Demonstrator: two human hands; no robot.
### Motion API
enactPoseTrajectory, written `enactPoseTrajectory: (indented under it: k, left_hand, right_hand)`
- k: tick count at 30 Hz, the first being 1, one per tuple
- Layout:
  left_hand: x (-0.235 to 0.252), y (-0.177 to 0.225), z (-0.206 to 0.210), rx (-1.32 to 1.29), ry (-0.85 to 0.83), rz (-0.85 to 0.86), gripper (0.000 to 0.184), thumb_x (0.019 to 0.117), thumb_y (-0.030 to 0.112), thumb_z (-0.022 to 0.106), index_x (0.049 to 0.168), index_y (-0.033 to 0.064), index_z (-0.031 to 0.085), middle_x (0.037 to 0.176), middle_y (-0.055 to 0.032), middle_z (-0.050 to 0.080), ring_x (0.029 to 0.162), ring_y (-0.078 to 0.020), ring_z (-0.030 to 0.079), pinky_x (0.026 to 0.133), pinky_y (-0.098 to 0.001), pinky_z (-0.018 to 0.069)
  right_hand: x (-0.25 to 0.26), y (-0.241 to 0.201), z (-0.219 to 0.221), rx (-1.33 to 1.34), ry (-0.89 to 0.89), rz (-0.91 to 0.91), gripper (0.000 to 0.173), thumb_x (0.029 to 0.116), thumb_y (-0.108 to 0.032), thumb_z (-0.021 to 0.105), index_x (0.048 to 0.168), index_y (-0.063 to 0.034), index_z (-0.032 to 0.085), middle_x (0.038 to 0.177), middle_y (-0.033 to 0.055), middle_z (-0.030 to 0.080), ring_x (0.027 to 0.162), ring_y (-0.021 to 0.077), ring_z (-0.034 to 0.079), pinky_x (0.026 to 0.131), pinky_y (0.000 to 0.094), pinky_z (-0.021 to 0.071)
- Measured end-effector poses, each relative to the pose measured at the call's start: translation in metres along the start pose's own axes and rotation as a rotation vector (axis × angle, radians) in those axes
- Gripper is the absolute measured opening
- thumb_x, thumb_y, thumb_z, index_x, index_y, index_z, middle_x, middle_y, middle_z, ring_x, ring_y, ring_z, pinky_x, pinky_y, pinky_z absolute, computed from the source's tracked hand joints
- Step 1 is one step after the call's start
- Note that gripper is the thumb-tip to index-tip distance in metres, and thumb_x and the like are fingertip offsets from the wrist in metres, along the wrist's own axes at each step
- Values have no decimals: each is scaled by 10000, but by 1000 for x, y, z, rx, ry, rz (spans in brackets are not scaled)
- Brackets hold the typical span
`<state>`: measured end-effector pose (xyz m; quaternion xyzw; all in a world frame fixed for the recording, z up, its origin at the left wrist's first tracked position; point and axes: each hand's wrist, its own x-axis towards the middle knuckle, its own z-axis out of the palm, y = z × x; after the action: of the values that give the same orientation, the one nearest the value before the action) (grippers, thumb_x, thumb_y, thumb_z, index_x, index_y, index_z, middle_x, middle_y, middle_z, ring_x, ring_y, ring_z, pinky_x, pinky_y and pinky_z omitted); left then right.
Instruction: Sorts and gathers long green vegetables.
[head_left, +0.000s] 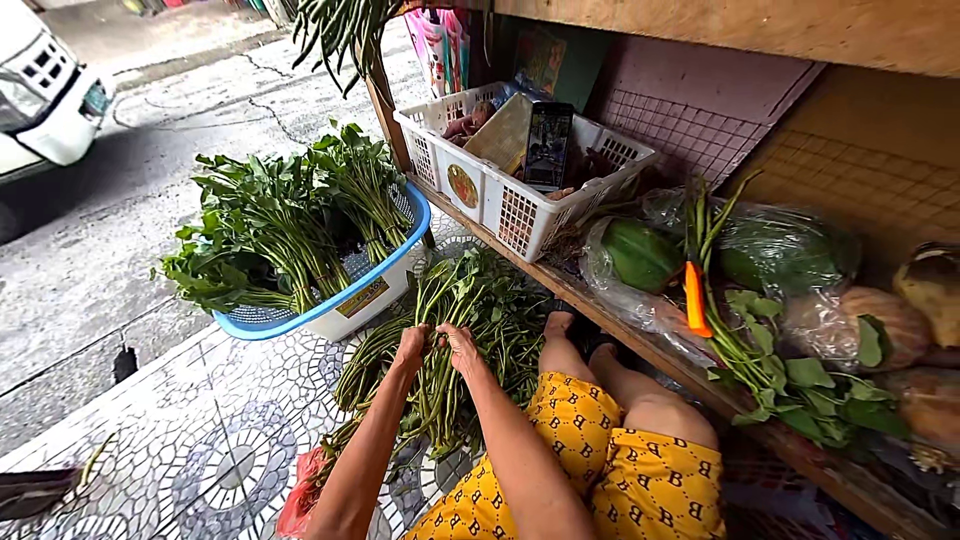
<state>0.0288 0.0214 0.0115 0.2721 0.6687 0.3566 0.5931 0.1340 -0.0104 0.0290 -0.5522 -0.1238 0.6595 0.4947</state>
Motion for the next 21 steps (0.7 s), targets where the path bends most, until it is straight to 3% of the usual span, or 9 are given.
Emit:
enactPoseTrajectory:
  k: [2, 5, 8, 11, 14, 17, 21]
  left_hand:
    - [13, -3, -11, 85, 25, 40, 239, 1108, 177, 395, 1041, 12, 554, 701, -15, 475, 513, -93, 467, 490, -231, 440]
    - [14, 1, -21, 142, -97, 130, 236, 1115, 166, 408, 1118, -7, 569, 761, -11, 511, 523, -60, 479, 496, -198, 452]
    - [6, -1, -29, 158, -176, 291, 251, 1118, 170, 394, 1150, -12, 564, 765, 2, 519, 509, -36, 449, 483, -173, 413]
    - [-3, -7, -31, 168, -277, 460, 358, 1129, 212, 333, 1408, 6, 424, 796, 9, 541, 528, -37, 462, 481, -186, 413]
    - [-10, -14, -32, 199, -261, 544, 369, 1119, 182, 351, 1420, -13, 435, 831, -8, 585, 539, -39, 479, 502, -194, 425]
    - [-17, -18, -29, 218, -242, 554, 344, 1102, 137, 392, 1395, -28, 462, 929, -54, 639, 604, -54, 557, 572, -209, 490]
    - [-21, -25, -21, 246, -225, 565, 346, 1084, 126, 452, 1391, -29, 490, 940, -62, 653, 650, -68, 587, 614, -235, 516]
  right_hand:
    - [-1, -1, 2, 72, -11, 12, 173, 957, 9, 633, 1099, 24, 535, 780, 69, 540, 538, 108, 495, 527, 242, 485]
    - [6, -2, -3, 150, 58, -21, 188, 973, -94, 702, 1056, 41, 600, 754, 67, 565, 526, 115, 502, 520, 252, 490]
    - [13, 4, -8, 134, 148, -4, 260, 981, -172, 719, 1042, 37, 577, 744, 52, 496, 543, 122, 469, 535, 266, 476]
    - [9, 0, -8, 176, 176, -17, 210, 990, -130, 693, 1042, 32, 571, 714, 43, 502, 530, 110, 483, 520, 251, 482]
    - [10, -3, -5, 251, 121, -44, 153, 998, -86, 666, 1064, 41, 611, 737, 59, 574, 534, 106, 516, 517, 245, 497]
    - [9, -5, -2, 287, 50, -49, 101, 989, -33, 651, 1050, 43, 622, 749, 73, 613, 522, 108, 522, 510, 245, 500]
    - [11, -3, -1, 281, 7, -83, 136, 969, 11, 654, 1098, 49, 636, 805, 87, 607, 548, 116, 516, 533, 250, 504]
